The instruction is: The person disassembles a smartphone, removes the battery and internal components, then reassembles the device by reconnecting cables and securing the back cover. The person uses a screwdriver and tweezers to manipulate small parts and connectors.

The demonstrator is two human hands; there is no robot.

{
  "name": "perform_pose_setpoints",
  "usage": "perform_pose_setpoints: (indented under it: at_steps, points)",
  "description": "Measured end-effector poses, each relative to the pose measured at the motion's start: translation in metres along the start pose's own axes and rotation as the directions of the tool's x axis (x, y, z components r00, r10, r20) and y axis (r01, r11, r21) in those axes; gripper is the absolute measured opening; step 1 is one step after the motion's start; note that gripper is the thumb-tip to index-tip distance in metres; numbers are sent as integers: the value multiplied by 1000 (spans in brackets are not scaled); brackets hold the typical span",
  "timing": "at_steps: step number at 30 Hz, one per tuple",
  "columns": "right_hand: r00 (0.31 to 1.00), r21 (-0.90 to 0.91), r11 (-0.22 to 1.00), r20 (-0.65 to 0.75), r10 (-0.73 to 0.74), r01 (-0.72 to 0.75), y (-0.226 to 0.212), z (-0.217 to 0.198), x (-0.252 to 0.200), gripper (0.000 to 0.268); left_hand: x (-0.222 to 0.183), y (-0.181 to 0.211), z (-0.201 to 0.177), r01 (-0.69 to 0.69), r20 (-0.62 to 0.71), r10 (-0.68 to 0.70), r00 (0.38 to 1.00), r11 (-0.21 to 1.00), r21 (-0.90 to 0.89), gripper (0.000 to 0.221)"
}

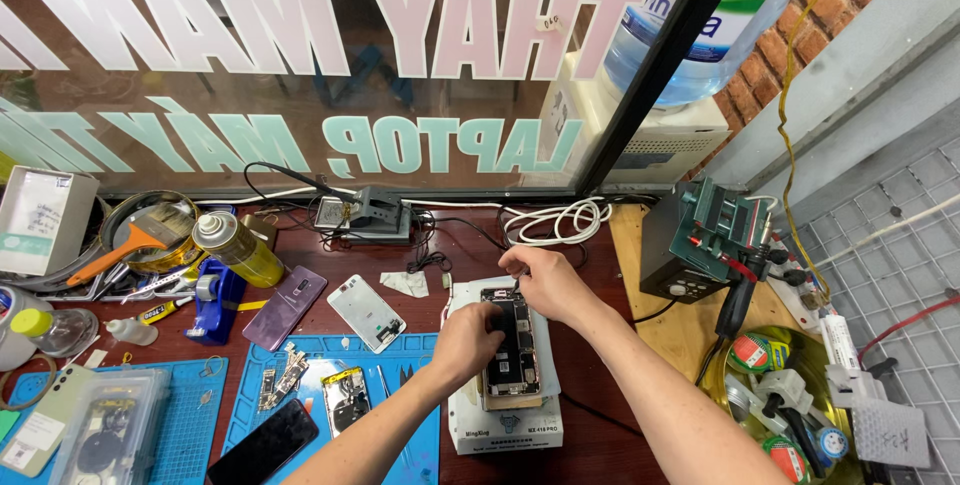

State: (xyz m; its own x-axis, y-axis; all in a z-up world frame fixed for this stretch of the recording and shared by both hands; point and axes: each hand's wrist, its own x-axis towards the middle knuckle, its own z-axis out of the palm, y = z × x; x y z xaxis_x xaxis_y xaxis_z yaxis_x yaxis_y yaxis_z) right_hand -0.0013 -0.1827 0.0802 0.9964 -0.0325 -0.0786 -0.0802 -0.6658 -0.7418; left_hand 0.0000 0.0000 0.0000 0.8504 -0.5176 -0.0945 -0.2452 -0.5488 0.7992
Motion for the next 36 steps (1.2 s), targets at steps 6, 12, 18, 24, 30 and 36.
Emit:
perform_pose_setpoints:
  at_steps: [6, 12, 18, 24, 30, 36]
  points:
    - [999, 75, 997, -53, -1, 5, 12, -6, -1, 37, 13, 12, -8, 87, -70, -88, 994, 996, -25, 27]
    - [1000, 277, 961, -2, -7, 7, 13, -7, -5, 32, 16, 22, -13, 40, -101, -44, 994, 998, -40, 17]
    - [991, 346, 933, -54, 125, -99, 3, -6, -9, 41, 9, -11, -8, -17, -238, 20, 971, 1000, 14, 15]
    - [969, 377, 911, -111, 221, -165, 0, -18, -14, 36, -12, -81, 13, 181, -130, -184, 974, 983, -37, 20]
    - [967, 291, 939, -121, 226, -183, 4, -15, -18, 36, -12, -89, 30, 309, -146, -314, 938, 949, -59, 20]
    - [965, 285, 940, -127, 229, -185, 10, -13, -23, 34, 11, -74, 26, 238, -199, -255, 946, 966, -105, 20]
